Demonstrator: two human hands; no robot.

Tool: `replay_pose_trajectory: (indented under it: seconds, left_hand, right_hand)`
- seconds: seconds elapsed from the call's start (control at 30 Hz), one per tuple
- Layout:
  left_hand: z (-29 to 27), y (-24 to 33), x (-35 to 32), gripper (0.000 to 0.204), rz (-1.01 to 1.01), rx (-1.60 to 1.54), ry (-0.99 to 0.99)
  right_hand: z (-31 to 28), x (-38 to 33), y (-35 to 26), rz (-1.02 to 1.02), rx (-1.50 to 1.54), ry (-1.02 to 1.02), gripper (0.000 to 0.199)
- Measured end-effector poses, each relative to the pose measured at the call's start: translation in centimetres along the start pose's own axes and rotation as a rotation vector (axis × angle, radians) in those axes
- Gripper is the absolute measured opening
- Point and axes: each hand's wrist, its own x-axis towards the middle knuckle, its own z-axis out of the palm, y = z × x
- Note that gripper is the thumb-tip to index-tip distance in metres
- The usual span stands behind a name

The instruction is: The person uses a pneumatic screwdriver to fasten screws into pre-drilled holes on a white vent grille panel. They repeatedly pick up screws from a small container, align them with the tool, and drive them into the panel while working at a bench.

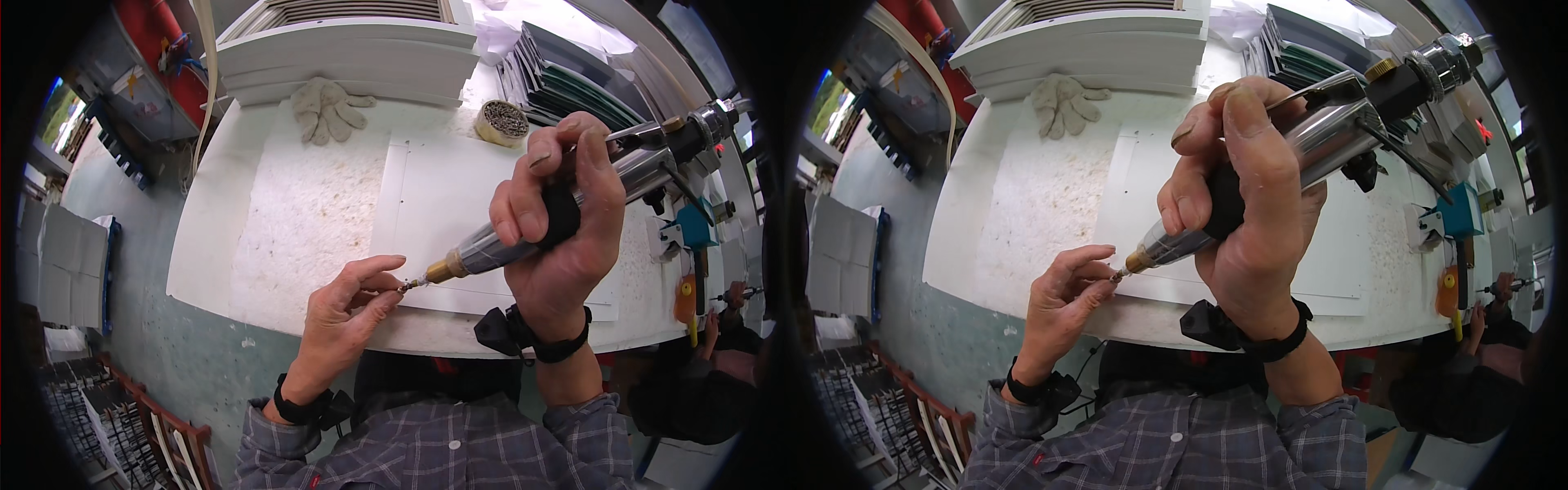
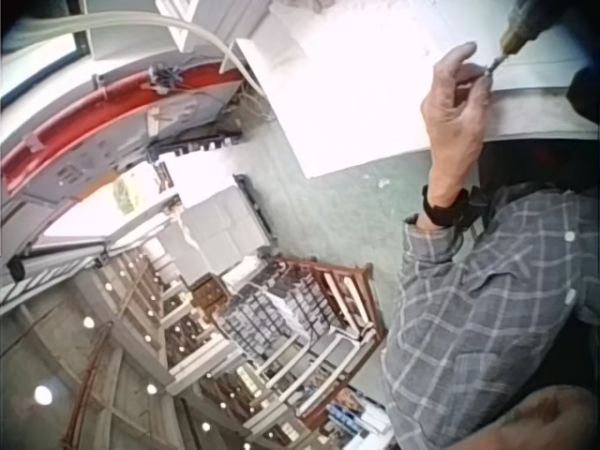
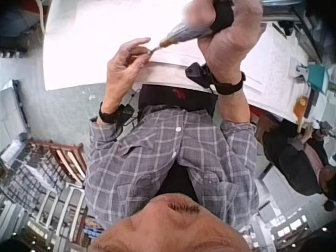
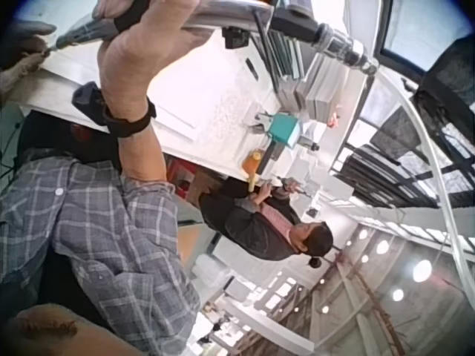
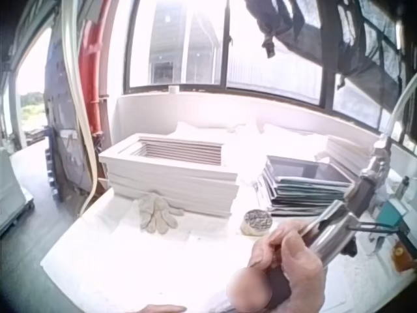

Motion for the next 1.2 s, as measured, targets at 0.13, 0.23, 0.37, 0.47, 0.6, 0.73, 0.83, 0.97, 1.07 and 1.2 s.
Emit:
replay_pose_trajectory:
  seconds: [0.13,0.23,0.37,0.47,0.6,0.73,0.83,0.97,1.07,1.2]
  left_hand:
    - [-0.1,-0.2,0.0,0.040,0.007,-0.009,-0.011]
    - [0.0,0.1,0.1,0.040,-0.015,-0.007,-0.009]
    - [0.0,0.0,0.1,0.039,-0.002,0.000,0.022]
    - [0.0,-0.3,0.1,0.039,0.008,-0.014,0.019]
    - [0.3,-0.1,0.1,0.041,0.020,0.034,0.028]
    - [0.5,-0.2,0.1,0.046,0.186,0.266,0.058]
    - [0.4,-0.3,0.5,0.052,0.268,0.392,0.046]
    - [0.4,0.0,0.6,0.058,0.240,0.421,0.007]
    - [0.2,-0.3,0.6,0.058,0.265,0.443,0.005]
    - [0.0,-0.3,0.7,0.057,0.270,0.463,-0.012]
  right_hand:
    - [0.0,0.0,0.2,0.011,0.006,-0.006,0.026]
    - [0.1,-0.1,0.2,0.003,0.003,-0.009,0.026]
    - [0.1,-0.2,0.4,0.008,0.020,-0.032,0.025]
    - [0.1,-0.2,0.3,0.013,-0.005,-0.046,0.024]
    - [0.5,0.0,0.4,0.031,-0.050,-0.042,0.024]
    - [1.5,0.1,0.5,0.042,-0.159,-0.090,0.024]
    - [2.2,-0.1,1.0,0.016,-0.177,-0.145,0.019]
    - [2.7,-0.2,1.5,-0.002,-0.183,-0.179,0.016]
    - [2.6,-0.3,2.0,-0.019,-0.179,-0.197,0.017]
    - [2.7,-0.3,2.3,-0.042,-0.212,-0.213,0.016]
